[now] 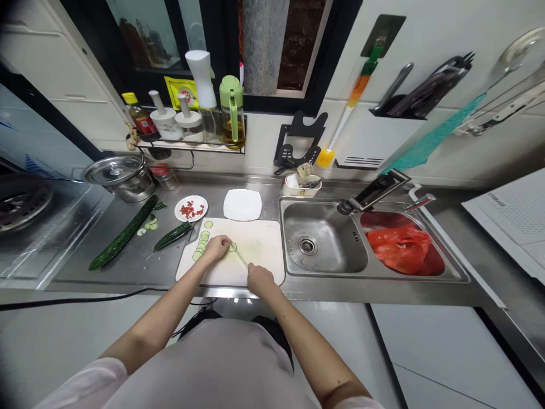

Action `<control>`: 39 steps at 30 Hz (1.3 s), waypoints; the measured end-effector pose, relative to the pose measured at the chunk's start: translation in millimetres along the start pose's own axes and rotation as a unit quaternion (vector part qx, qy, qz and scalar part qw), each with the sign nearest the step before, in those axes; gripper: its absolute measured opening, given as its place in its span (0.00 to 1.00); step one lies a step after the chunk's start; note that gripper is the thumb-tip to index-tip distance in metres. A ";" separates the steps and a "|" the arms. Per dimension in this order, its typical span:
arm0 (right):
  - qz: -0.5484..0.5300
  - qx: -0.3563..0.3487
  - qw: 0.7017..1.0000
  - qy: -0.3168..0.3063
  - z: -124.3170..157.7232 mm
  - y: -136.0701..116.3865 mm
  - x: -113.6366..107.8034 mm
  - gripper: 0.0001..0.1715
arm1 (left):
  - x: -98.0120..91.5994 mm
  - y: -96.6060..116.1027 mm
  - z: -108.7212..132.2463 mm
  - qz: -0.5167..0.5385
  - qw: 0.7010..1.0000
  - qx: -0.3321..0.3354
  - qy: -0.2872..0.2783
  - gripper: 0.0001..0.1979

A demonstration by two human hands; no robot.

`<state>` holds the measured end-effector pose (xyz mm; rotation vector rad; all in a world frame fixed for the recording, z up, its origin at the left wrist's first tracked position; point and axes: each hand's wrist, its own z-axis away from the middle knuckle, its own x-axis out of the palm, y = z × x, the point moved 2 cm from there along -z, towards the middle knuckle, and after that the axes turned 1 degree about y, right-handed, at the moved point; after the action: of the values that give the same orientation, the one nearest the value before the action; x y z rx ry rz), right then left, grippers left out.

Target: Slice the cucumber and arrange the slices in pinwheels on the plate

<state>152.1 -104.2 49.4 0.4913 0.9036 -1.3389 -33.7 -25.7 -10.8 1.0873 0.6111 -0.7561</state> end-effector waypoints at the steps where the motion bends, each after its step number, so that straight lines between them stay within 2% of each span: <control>1: -0.001 0.000 1.000 0.001 -0.3 -0.4 -0.3 0.17 | 0.3 -0.2 -0.2 0.003 1.000 0.000 -0.002 0.12; 10: -0.016 0.006 1.000 0.008 -1.4 1.8 1.4 0.18 | 2.3 -2.6 -4.6 0.016 1.000 0.005 -0.001 0.11; 21: -0.035 0.015 0.998 0.052 7.0 22.8 6.3 0.16 | 4.7 -0.2 -3.2 0.027 0.999 -0.025 0.014 0.11; 28: -0.051 0.071 0.991 0.105 3.8 39.4 0.4 0.18 | 0.5 6.1 1.4 0.037 0.998 -0.046 0.020 0.09; 33: -0.058 0.112 0.986 0.113 -7.0 45.2 -4.8 0.18 | -0.2 10.2 4.2 0.045 0.997 -0.057 0.022 0.06; 39: -0.051 0.115 0.985 0.114 -16.8 44.7 -5.4 0.19 | 0.0 11.7 5.6 0.052 0.996 -0.059 0.033 0.06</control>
<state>190.6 -79.0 35.5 0.7988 0.9757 -1.5114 -24.0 -27.8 -2.4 1.0309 0.6430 -0.5892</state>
